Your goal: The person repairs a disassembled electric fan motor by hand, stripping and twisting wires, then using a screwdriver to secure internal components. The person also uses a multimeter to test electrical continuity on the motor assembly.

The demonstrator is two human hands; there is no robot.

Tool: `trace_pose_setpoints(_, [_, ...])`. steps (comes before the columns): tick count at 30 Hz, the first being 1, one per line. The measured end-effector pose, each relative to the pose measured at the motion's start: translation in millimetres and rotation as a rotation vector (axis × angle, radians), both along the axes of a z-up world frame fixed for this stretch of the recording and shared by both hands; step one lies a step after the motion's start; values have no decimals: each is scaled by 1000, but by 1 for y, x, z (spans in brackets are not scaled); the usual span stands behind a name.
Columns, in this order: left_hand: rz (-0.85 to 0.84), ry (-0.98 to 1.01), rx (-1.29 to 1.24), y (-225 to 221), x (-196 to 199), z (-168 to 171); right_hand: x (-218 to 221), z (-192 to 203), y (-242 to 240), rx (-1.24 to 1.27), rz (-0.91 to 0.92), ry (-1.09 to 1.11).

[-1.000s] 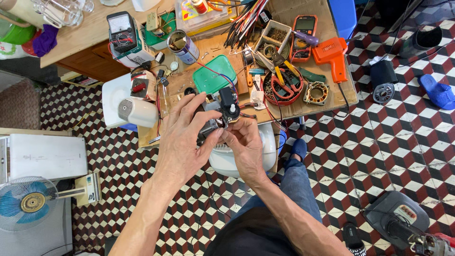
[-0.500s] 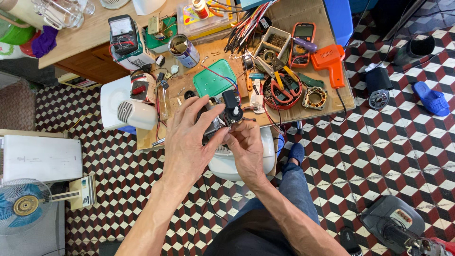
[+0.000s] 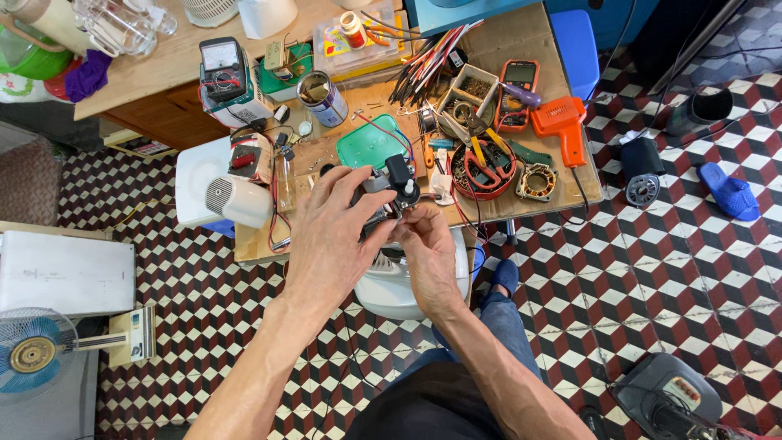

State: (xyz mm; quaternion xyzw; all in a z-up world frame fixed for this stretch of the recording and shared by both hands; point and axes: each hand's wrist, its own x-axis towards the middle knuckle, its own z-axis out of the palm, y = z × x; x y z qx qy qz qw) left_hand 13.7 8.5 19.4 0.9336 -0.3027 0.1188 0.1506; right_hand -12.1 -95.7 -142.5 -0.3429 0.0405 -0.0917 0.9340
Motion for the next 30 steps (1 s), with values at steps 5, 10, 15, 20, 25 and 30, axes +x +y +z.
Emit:
trace_pose_setpoints(5, [-23, 1, 104, -1, 7, 3, 3, -2, -4, 108, 52, 25])
trace_pose_setpoints(10, [-106, -87, 264, -2, 13, 10, 8, -2, -6, 186, 78, -33])
trace_pose_setpoints(15, [-229, -16, 410, -2, 27, 27, 13, -6, -4, 215, 58, -19])
trace_pose_setpoints(20, [-340, 11, 535, -11, 48, 31, 13, -11, -2, 158, 66, -1])
trace_pose_setpoints(25, [-366, 57, 799, -27, 59, 20, 13, -8, -3, 156, 87, 11])
trace_pose_setpoints(30, [-332, 121, 890, -42, 75, 11, 18, -3, -2, 177, 82, 19])
